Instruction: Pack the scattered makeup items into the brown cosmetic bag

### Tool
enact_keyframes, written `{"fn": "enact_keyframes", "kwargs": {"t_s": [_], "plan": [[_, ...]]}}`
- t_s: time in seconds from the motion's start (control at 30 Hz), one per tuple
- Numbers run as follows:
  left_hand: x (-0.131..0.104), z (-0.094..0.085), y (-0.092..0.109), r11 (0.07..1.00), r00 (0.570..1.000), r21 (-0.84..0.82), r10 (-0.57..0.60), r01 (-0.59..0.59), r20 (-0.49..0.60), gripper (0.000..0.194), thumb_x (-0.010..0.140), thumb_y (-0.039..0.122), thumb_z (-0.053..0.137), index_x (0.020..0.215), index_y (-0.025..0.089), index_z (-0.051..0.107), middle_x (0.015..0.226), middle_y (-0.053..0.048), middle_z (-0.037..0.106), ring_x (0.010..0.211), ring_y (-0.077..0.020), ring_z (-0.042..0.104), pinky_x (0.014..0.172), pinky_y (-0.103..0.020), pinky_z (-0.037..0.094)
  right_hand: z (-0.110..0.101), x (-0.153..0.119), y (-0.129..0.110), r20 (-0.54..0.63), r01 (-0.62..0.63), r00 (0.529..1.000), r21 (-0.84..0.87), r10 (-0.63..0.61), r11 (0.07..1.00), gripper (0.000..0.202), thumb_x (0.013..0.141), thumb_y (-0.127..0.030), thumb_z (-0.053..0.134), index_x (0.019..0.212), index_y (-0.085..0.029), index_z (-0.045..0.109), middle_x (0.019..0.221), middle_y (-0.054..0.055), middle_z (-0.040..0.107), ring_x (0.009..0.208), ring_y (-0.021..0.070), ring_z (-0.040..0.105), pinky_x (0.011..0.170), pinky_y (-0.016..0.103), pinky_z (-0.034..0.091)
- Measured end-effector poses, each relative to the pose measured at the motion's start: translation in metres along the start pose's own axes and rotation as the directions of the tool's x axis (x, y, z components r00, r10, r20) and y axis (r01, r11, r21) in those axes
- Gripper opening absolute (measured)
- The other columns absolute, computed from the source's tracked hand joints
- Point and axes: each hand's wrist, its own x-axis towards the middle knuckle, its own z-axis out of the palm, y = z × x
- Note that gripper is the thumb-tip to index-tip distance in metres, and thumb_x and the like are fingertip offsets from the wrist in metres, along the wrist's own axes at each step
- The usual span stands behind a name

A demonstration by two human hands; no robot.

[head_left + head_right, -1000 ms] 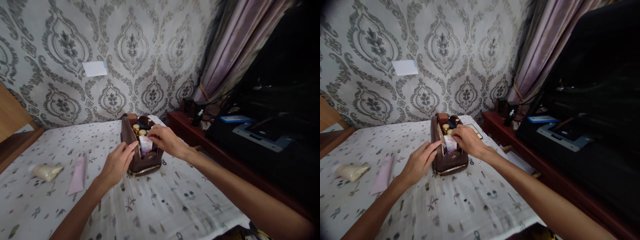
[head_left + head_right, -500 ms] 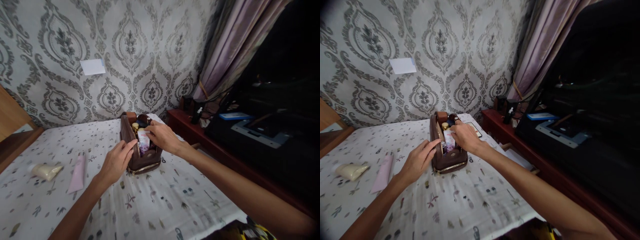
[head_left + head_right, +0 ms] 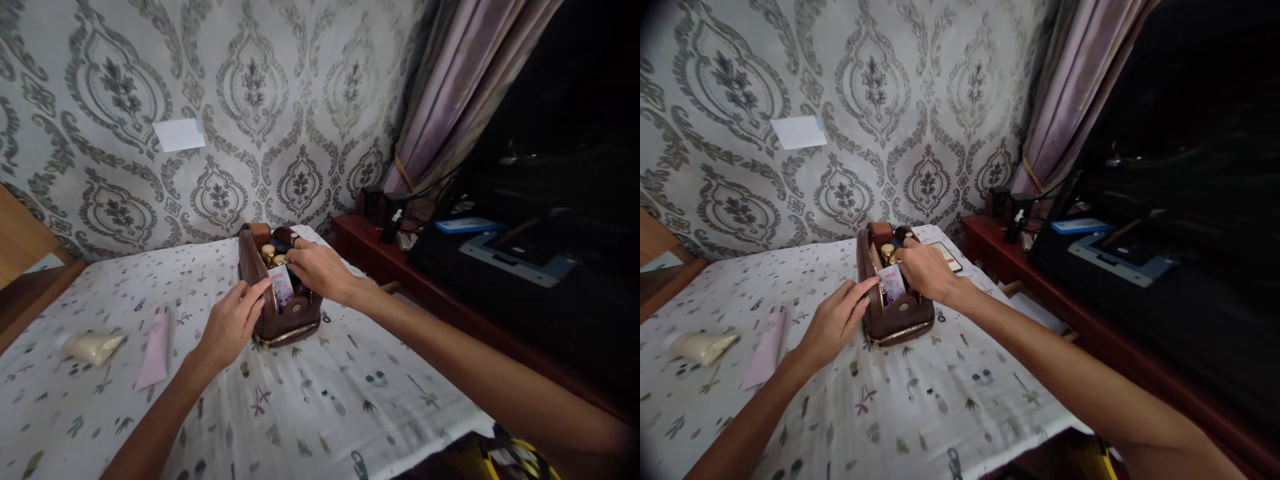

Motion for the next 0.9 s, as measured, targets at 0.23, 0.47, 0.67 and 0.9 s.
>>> {"fn": "enact_keyframes", "kwargs": {"t_s": [0.23,0.47,0.67,0.9], "plan": [[0.0,0.0,0.0,1.0,1.0,0.018,-0.013,0.013,0.013,0.039,0.104,0.03,0.032,0.139,0.025,0.049,0.09,-0.003,0.052,0.08,-0.0178,0.057,0.071,-0.028,0.048,0.003,0.023,-0.014,0.113,0.238,0.968,-0.126,-0.225,0.963,0.024,0.09,-0.013,0.049,0.106,-0.014,0.068,0.115,0.015,0.059,0.089,0.0238,0.067,0.067,0.03,0.046],[0.0,0.0,0.0,1.0,1.0,0.024,0.001,-0.002,0.014,0.04,0.104,0.03,0.032,0.141,0.024,0.047,0.091,-0.003,0.052,0.08,-0.0175,0.057,0.071,-0.028,0.048,0.01,0.048,-0.016,0.169,0.211,0.965,-0.053,-0.2,0.976,0.024,0.086,-0.015,0.057,0.109,-0.013,0.066,0.114,0.016,0.066,0.104,0.0273,0.066,0.074,0.03,0.047],[0.0,-0.001,0.0,1.0,1.0,0.023,0.001,-0.001,0.028,0.04,0.104,0.03,0.031,0.141,0.024,0.047,0.091,-0.003,0.053,0.081,-0.0177,0.058,0.07,-0.027,0.048,-0.011,0.036,-0.014,0.195,0.114,0.974,0.001,-0.112,0.994,0.016,0.087,-0.016,0.057,0.094,-0.017,0.071,0.109,0.011,0.07,0.101,0.0227,0.065,0.071,0.026,0.041],[0.0,-0.001,0.001,1.0,1.0,0.016,-0.002,0.001,0.025,0.04,0.105,0.03,0.031,0.141,0.024,0.046,0.093,-0.003,0.054,0.083,-0.0181,0.058,0.073,-0.028,0.048,-0.027,0.012,-0.009,0.134,-0.038,0.99,-0.015,0.04,0.999,0.017,0.087,-0.018,0.055,0.093,-0.017,0.071,0.108,0.01,0.07,0.096,0.0225,0.064,0.063,0.027,0.034]]}}
